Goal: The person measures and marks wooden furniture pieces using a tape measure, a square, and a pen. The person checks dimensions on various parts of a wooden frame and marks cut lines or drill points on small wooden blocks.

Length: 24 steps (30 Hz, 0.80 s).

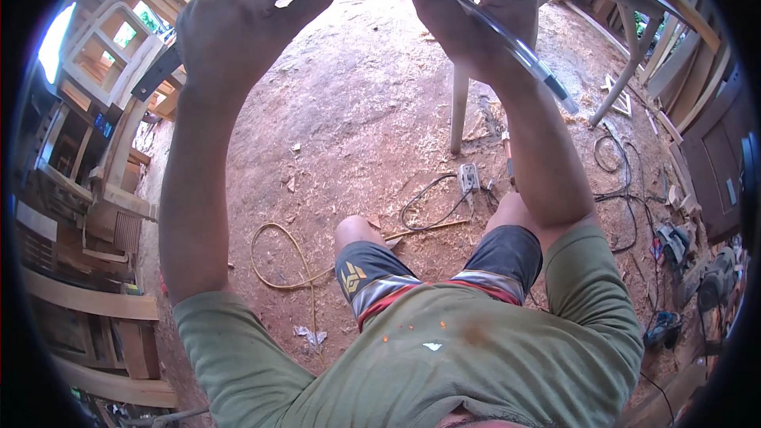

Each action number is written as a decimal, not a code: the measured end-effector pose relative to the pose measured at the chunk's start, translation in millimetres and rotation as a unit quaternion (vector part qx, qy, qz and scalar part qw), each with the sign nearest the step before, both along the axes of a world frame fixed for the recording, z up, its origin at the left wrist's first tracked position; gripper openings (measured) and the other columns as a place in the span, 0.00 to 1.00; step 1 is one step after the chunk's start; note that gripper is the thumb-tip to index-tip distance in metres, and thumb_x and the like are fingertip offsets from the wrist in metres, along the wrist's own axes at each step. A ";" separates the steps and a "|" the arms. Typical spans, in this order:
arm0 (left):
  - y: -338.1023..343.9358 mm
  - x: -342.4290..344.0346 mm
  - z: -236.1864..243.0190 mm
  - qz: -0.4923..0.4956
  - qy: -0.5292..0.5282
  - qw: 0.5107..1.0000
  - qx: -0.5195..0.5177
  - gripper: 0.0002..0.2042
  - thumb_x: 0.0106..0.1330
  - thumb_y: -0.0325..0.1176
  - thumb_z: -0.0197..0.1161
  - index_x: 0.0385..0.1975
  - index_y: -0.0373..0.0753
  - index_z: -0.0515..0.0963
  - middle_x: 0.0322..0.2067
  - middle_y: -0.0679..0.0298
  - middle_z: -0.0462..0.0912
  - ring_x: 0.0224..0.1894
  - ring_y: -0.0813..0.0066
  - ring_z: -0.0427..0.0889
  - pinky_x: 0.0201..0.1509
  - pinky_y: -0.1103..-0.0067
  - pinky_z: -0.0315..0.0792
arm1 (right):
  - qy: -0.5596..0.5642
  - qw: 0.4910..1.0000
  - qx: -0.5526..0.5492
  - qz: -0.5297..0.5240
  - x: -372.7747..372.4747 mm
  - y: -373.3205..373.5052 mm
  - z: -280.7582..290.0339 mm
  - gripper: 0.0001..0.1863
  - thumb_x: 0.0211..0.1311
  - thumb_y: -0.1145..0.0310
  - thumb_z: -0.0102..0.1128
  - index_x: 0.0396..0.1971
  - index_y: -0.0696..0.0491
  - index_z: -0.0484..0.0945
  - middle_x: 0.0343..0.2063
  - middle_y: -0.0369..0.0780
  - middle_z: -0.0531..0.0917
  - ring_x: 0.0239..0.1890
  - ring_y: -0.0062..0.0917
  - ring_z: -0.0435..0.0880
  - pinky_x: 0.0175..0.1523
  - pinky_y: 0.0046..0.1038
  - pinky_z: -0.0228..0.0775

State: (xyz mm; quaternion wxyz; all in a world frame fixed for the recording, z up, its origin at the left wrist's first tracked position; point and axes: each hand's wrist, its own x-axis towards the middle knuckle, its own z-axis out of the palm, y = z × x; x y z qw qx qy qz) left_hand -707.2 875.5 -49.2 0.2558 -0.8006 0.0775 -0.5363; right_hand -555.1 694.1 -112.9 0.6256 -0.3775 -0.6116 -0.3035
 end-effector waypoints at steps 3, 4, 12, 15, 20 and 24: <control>1.4 4.5 0.1 0.026 -0.021 0.999 0.005 0.26 0.55 0.55 0.76 0.14 0.40 0.74 0.13 0.70 0.72 0.14 0.77 0.73 0.17 0.76 0.67 | -0.001 1.000 -0.006 -0.006 8.7 -2.9 1.4 0.05 0.57 0.80 0.64 0.34 0.58 0.79 0.29 0.37 0.83 0.34 0.16 0.81 0.40 0.21 0.72; 1.7 5.1 0.1 0.023 -0.023 0.999 0.004 0.27 0.55 0.56 0.76 0.14 0.40 0.73 0.13 0.70 0.72 0.14 0.77 0.73 0.17 0.75 0.67 | -0.005 1.000 -0.004 -0.006 10.1 -4.0 3.0 0.05 0.57 0.80 0.64 0.34 0.58 0.79 0.29 0.37 0.83 0.34 0.16 0.81 0.40 0.21 0.72; 0.2 4.1 1.8 -0.003 -0.022 1.000 0.011 0.25 0.56 0.56 0.76 0.15 0.40 0.76 0.15 0.69 0.74 0.14 0.74 0.75 0.17 0.75 0.69 | 0.116 0.991 -0.061 -0.022 -3.5 -1.7 -0.2 0.08 0.59 0.74 0.73 0.37 0.57 0.84 0.37 0.37 0.85 0.33 0.14 0.83 0.34 0.18 0.76; 0.1 4.8 4.4 -0.003 -0.028 0.999 0.020 0.25 0.56 0.55 0.76 0.15 0.40 0.77 0.15 0.69 0.73 0.14 0.74 0.75 0.17 0.74 0.69 | -0.021 0.993 -0.002 -0.114 5.4 2.6 1.9 0.09 0.57 0.76 0.74 0.37 0.57 0.84 0.35 0.38 0.85 0.32 0.14 0.83 0.34 0.19 0.77; -0.7 4.7 2.8 -0.005 -0.027 0.999 0.018 0.25 0.55 0.55 0.76 0.15 0.40 0.77 0.14 0.69 0.72 0.14 0.74 0.75 0.17 0.73 0.69 | -0.028 0.995 0.004 -0.099 6.8 2.7 8.7 0.06 0.56 0.78 0.69 0.32 0.58 0.81 0.31 0.39 0.85 0.33 0.19 0.83 0.37 0.22 0.75; -2.0 4.7 2.2 -0.001 -0.026 1.000 0.013 0.24 0.56 0.54 0.76 0.15 0.40 0.77 0.14 0.70 0.71 0.13 0.75 0.73 0.17 0.75 0.67 | -0.061 0.994 0.049 -0.074 9.1 4.4 8.0 0.06 0.50 0.81 0.69 0.27 0.57 0.80 0.30 0.41 0.86 0.37 0.26 0.85 0.42 0.26 0.76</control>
